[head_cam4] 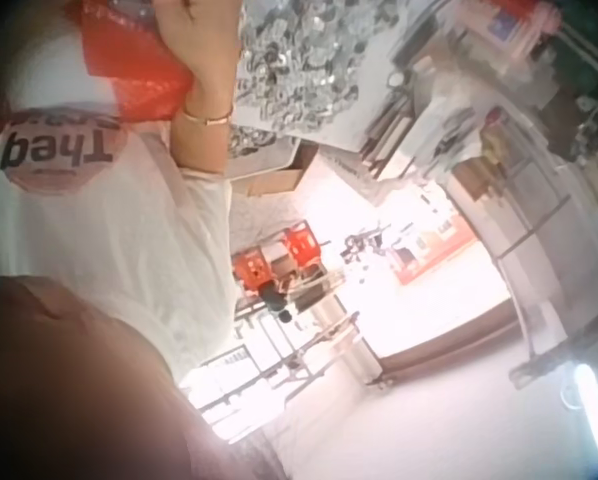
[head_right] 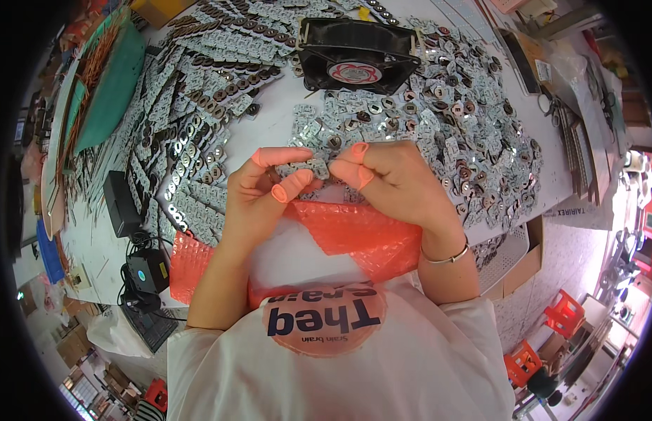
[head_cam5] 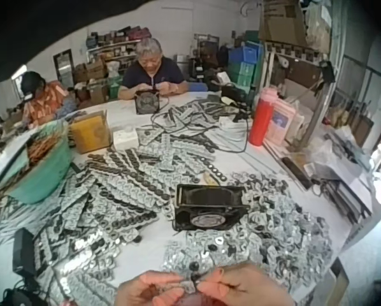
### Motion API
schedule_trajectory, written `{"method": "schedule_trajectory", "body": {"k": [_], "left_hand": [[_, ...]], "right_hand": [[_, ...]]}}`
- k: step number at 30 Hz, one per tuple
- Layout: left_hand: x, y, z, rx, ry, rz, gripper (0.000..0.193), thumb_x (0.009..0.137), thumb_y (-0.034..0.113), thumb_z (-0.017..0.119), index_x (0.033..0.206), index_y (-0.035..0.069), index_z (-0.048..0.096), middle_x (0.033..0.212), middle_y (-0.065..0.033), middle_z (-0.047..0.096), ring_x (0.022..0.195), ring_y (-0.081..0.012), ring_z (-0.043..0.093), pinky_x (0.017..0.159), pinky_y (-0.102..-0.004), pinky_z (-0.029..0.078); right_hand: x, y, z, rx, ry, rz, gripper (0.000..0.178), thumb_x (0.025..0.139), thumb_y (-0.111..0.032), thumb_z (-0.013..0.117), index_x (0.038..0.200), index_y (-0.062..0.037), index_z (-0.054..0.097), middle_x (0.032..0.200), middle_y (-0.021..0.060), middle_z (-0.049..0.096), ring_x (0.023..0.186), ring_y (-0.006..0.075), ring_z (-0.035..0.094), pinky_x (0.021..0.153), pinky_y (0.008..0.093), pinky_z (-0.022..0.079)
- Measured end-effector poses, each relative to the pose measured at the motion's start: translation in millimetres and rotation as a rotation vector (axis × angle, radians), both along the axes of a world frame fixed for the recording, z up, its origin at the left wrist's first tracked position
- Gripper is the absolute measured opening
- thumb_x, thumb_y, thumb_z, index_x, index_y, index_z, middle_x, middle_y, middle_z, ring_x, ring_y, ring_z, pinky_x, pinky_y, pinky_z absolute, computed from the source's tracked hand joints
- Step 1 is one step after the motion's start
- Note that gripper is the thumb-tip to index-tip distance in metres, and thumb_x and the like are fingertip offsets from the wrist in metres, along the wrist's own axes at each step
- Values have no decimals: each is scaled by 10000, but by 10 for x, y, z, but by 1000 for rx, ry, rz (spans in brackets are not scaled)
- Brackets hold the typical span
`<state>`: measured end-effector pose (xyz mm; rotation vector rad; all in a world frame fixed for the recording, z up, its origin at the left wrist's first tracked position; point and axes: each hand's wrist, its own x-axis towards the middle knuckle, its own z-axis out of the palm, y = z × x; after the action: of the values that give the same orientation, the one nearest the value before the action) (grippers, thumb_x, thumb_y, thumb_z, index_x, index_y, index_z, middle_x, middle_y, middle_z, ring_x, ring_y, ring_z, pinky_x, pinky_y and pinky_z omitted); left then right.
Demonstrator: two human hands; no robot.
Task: Assembling small metal and plastic hardware components by hand at a manual workstation.
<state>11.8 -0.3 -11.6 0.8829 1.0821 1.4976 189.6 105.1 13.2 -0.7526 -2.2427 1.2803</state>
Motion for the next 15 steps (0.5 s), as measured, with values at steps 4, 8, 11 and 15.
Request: {"method": "schedule_trajectory", "body": {"k": [4,8,11,15], "left_hand": [[-67,-7,-11,-94,46,-34,200,818,-36,645,1005,-8,577,942,-92,628,810,-158,646,721,-280,559],[-70,-3,47,-192,-91,-44,201,780,-19,693,938,10,572,868,-84,631,738,-166,653,693,-280,561],[-142,-38,-22,-254,-375,-165,207,774,-18,697,937,21,575,844,-81,634,726,-169,653,659,-276,556],[-86,-58,39,-118,-470,-211,190,799,-16,680,958,-6,576,891,-94,635,781,-159,641,709,-285,550]], "right_hand": [[-6,-11,-51,-18,37,95,154,870,-140,619,809,-2,647,604,62,564,510,139,530,490,254,411],[-60,-30,-72,15,12,103,136,864,-131,622,825,-2,643,622,70,576,504,145,540,490,253,422],[-96,-115,-86,2,131,107,160,886,-147,603,828,0,625,593,42,553,467,117,495,452,241,383],[-93,-175,-5,-695,262,78,190,927,-174,553,826,-16,585,577,-12,486,452,59,411,420,220,303]]}}
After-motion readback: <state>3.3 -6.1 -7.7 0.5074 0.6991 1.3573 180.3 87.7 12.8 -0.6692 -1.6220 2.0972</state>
